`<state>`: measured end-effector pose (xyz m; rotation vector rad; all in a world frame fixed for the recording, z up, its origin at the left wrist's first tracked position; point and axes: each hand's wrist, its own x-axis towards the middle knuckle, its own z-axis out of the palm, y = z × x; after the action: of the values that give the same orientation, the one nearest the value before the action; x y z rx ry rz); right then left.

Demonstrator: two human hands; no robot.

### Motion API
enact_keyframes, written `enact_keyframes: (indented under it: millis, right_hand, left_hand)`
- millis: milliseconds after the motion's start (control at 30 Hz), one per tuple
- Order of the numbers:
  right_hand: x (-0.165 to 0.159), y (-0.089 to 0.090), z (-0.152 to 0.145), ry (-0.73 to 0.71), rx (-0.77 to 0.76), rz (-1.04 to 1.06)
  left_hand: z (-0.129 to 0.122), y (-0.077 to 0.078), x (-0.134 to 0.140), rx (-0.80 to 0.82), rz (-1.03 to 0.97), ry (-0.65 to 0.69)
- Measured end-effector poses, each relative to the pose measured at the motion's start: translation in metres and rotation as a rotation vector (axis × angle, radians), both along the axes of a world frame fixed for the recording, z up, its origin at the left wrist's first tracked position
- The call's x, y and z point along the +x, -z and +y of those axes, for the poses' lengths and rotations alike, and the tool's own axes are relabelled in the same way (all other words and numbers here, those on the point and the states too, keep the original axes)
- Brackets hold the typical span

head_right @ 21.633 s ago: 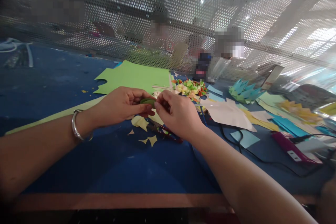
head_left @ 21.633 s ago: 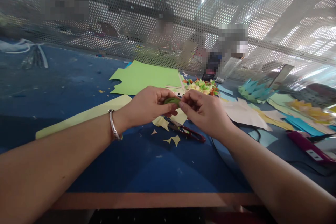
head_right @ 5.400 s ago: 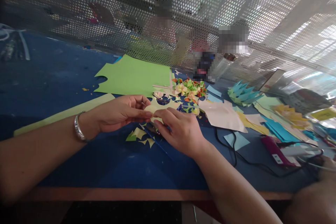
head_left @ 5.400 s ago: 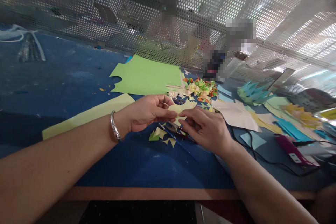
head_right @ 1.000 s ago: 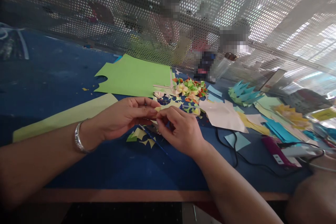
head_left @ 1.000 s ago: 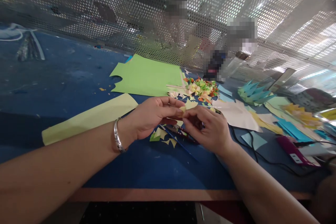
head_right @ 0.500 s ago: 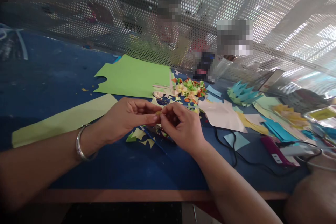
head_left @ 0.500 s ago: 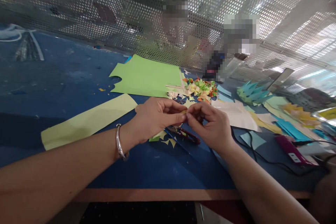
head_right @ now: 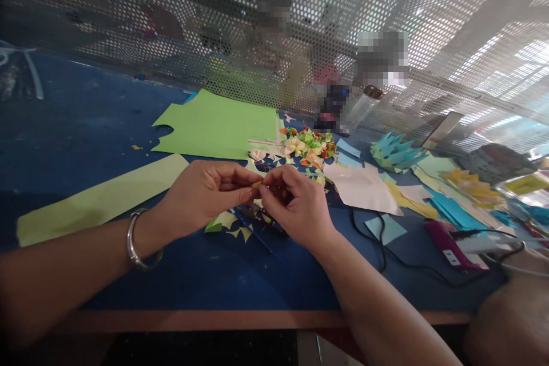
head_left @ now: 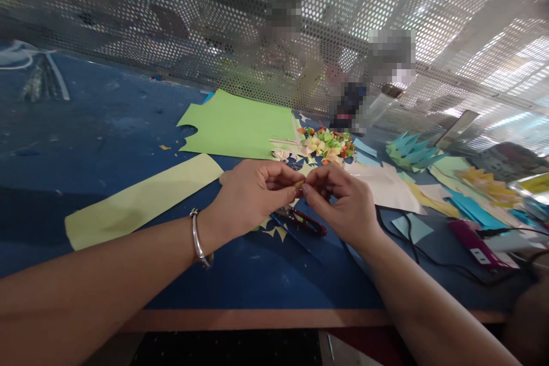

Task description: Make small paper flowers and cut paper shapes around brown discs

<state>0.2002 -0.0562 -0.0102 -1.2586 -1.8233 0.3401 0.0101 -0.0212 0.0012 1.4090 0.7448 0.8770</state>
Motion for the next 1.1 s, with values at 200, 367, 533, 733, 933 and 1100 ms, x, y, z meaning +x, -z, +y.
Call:
enact_keyframes:
  millis: [200,367,533,733,933,1100]
  right_hand:
    - [0.000,0.000,0.000,0.012,-0.023,0.010]
    - [0.000,0.001,0.000,-0.009,-0.027,0.006]
    - [0.000,0.002,0.000,-0.015,-0.015,-0.007]
    - [0.001,0.002,-0.001,-0.018,0.005,-0.044]
    - [0.000,0.001,-0.001,-0.023,-0.011,-0.044]
    - [0.000,-0.002,-0.001,-0.041,-0.060,0.032]
  left_hand:
    - [0.000,0.002,-0.002,0.102,0.072,-0.011]
    - [0.002,0.008,-0.004,0.243,0.140,-0.038]
    - [0.003,0.009,-0.003,0.330,0.215,-0.092]
    - [0.002,0.006,-0.005,0.411,0.308,-0.115]
    - [0.002,0.006,-0.005,0.364,0.247,-0.092]
    - [0.006,0.008,-0.002,0.104,0.088,0.057]
